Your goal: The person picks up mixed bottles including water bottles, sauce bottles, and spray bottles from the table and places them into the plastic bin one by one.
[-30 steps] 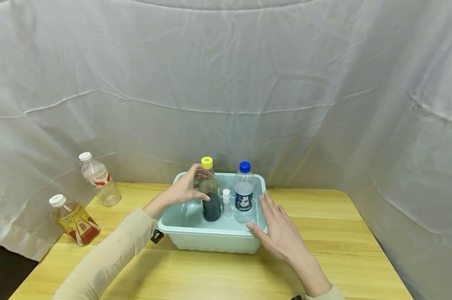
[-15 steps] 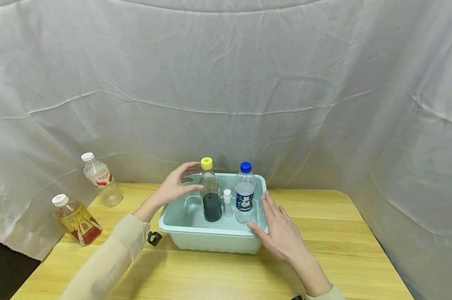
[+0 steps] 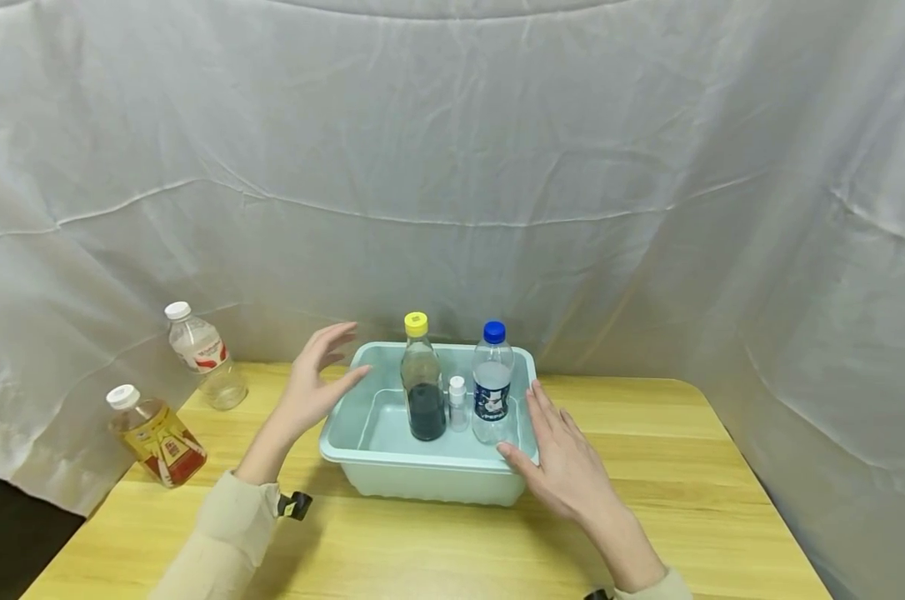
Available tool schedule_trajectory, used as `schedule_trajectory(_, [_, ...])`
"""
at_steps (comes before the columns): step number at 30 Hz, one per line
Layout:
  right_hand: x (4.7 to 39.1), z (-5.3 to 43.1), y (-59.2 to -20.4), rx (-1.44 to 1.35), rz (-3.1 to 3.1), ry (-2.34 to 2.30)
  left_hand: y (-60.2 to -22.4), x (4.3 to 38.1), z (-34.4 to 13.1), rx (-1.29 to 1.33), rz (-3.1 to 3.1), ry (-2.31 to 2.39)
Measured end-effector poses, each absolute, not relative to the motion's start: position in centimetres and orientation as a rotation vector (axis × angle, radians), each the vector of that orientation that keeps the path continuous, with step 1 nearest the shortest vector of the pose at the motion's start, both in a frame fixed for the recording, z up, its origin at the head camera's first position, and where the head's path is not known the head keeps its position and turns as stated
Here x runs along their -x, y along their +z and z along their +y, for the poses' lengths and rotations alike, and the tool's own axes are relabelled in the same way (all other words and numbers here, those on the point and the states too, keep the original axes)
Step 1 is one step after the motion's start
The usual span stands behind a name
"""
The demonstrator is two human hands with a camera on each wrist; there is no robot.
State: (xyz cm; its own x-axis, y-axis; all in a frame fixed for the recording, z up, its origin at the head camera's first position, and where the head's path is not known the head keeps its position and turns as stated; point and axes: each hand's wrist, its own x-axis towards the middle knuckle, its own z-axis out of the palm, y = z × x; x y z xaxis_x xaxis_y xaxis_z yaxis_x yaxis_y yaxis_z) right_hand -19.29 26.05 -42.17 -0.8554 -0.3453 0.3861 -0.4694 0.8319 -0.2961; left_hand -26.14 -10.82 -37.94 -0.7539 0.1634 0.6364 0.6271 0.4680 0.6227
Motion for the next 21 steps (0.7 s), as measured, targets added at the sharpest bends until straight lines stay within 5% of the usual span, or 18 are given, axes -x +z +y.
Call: schedule_trajectory(21, [19.5, 26.1, -42.2, -0.612, -2.687, 0.546, -40.3, 21.0, -17.0, 0.139, -1.901, -0.988])
